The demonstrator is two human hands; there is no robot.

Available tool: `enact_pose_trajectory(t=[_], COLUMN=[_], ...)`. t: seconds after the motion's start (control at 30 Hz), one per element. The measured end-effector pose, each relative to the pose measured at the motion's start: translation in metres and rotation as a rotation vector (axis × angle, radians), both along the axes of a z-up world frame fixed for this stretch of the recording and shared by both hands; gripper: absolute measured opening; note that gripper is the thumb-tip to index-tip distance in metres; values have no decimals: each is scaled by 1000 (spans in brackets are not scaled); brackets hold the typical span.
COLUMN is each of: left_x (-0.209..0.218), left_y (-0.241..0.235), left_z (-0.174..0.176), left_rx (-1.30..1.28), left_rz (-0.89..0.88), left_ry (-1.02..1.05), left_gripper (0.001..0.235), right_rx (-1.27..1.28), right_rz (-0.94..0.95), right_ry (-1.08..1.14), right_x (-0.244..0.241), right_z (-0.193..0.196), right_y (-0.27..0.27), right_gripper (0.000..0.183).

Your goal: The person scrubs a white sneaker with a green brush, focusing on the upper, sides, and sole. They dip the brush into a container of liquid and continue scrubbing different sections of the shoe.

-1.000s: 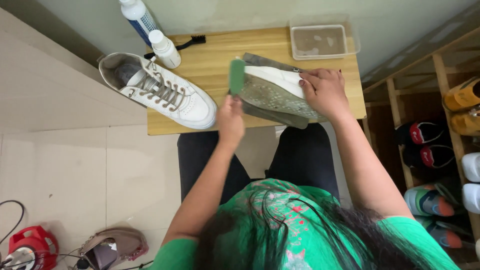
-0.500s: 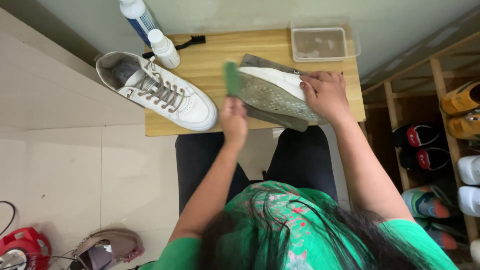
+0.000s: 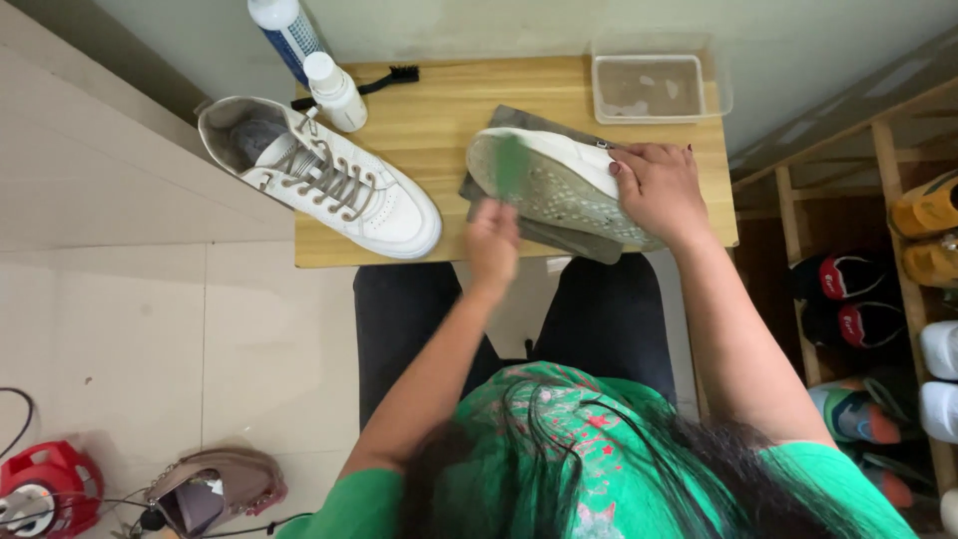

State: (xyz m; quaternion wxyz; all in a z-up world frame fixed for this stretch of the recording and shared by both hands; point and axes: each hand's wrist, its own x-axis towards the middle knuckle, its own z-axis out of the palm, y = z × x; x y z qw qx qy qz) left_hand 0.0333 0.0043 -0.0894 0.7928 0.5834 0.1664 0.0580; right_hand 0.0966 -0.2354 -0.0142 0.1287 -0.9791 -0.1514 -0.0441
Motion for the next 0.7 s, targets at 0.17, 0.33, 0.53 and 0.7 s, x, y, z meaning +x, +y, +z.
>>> enact_pose_trajectory(t=[0.17,0.33,0.53,0.7], left_x=[-6,1,-13,4], left_y=[-3,4,-6,7], left_z=[13,19,26,13], left_rx=[126,261,363,487], left_rz=[-116,-174,-267,-93], left_ry=[-5,-2,-78,10], left_gripper=[16,10,26,22], right_rx=[-14,-30,-2,-2], right_rz=[35,34,22,20], right_ry=[-19,-30,-17,4], right_x=[3,3,8,4], right_z=[1,2,-2,1], right_y=[0,-1,-2,-3], right_gripper=[39,37,37,37])
